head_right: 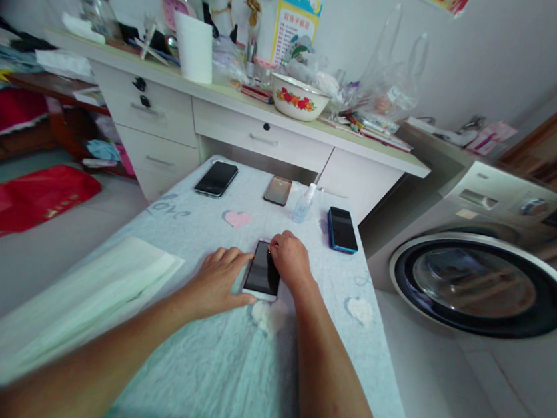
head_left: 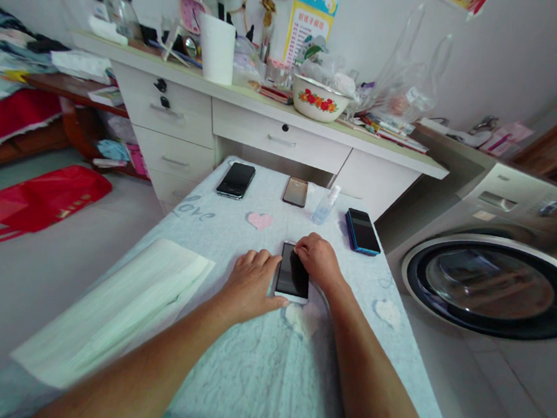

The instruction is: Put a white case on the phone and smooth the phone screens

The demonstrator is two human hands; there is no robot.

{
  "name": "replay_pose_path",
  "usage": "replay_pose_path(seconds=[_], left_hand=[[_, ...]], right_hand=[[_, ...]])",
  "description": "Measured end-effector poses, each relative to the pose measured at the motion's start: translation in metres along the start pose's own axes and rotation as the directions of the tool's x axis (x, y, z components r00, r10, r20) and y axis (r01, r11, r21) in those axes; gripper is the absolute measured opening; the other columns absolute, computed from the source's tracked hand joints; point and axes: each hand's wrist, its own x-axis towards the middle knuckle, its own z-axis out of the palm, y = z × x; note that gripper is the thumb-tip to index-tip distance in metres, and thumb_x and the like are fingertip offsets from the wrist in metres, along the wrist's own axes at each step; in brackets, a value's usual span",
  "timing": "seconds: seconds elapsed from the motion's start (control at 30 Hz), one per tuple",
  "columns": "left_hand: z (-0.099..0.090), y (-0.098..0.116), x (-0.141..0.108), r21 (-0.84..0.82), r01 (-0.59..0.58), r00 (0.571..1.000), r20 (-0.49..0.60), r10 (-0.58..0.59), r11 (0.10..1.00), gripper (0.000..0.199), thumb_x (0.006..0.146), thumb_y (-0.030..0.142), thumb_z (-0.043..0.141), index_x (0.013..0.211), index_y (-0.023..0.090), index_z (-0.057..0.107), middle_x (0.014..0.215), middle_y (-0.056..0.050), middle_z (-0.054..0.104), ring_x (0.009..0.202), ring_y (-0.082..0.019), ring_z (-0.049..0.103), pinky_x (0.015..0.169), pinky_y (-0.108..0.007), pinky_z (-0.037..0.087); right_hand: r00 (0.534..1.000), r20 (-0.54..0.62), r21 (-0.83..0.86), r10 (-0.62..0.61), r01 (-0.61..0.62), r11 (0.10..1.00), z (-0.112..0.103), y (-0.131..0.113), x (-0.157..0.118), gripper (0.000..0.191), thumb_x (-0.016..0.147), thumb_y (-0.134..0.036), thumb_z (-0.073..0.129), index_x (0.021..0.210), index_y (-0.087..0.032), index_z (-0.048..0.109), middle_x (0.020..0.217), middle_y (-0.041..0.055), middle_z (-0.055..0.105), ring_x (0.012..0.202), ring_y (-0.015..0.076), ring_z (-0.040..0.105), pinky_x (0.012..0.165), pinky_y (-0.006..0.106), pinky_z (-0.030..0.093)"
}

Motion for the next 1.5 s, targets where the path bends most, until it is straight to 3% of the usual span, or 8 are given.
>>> replay_pose_path(seconds=[0.3,0.6,1.0,1.2,1.5], left_hand=[[0.0,-0.001,0.0,0.004,-0.023,1.0,-0.013,0.023,1.0,0.071,0.066,0.056,0.065,0.125,0.022,0.042,0.113,-0.008,0.05,0.105,-0.029,0.044,0.091,-0.04,0.034],[0.002,-0.002,0.0,0.014,-0.018,1.0,-0.014,0.018,1.0,0.072,0.066,0.057,0.065,0.125,0.022,0.043,0.112,-0.008,0.051,0.105,-0.028,0.043,0.09,-0.04,0.034],[0.004,-0.003,0.0,0.029,-0.028,0.999,-0.037,0.029,0.999,0.07,0.067,0.057,0.064,0.123,0.022,0.043,0.111,-0.008,0.051,0.103,-0.028,0.044,0.088,-0.039,0.034],[0.002,-0.001,0.0,0.024,-0.021,1.0,-0.019,0.021,0.999,0.067,0.067,0.057,0.064,0.121,0.022,0.044,0.111,-0.008,0.051,0.104,-0.028,0.044,0.088,-0.039,0.035],[0.003,-0.002,0.0,0.03,-0.033,0.999,-0.037,0.035,0.999,0.07,0.066,0.057,0.064,0.122,0.021,0.044,0.11,-0.008,0.051,0.102,-0.028,0.044,0.089,-0.04,0.035]], right_hand=[[1.0,-0.026,0.005,0.017,-0.016,1.0,0.003,0.002,0.001,0.016,0.086,-0.022,0.051,0.088,-0.019,0.067,0.091,0.0052,0.061,0.083,0.0144,0.056,0.075,0.022,0.036],[0.999,0.023,0.004,-0.036,0.036,0.999,0.0,0.007,0.001,0.017,0.084,-0.021,0.052,0.086,-0.018,0.069,0.087,0.0053,0.062,0.082,0.0144,0.056,0.074,0.022,0.036],[0.975,0.093,0.21,-0.201,0.179,0.961,-0.014,0.002,-0.006,0.013,0.074,-0.01,0.059,0.072,-0.016,0.07,0.074,0.0013,0.062,0.068,0.0108,0.054,0.065,0.02,0.038],[0.959,0.138,0.313,-0.246,0.194,0.93,-0.013,0.003,-0.007,0.013,0.071,-0.008,0.06,0.069,-0.016,0.069,0.067,-0.0017,0.059,0.062,0.0087,0.052,0.062,0.019,0.036],[0.979,0.053,0.282,-0.197,0.175,0.943,-0.008,0.004,-0.005,0.012,0.074,-0.01,0.06,0.074,-0.017,0.07,0.073,0.0005,0.061,0.068,0.0107,0.054,0.065,0.02,0.037]])
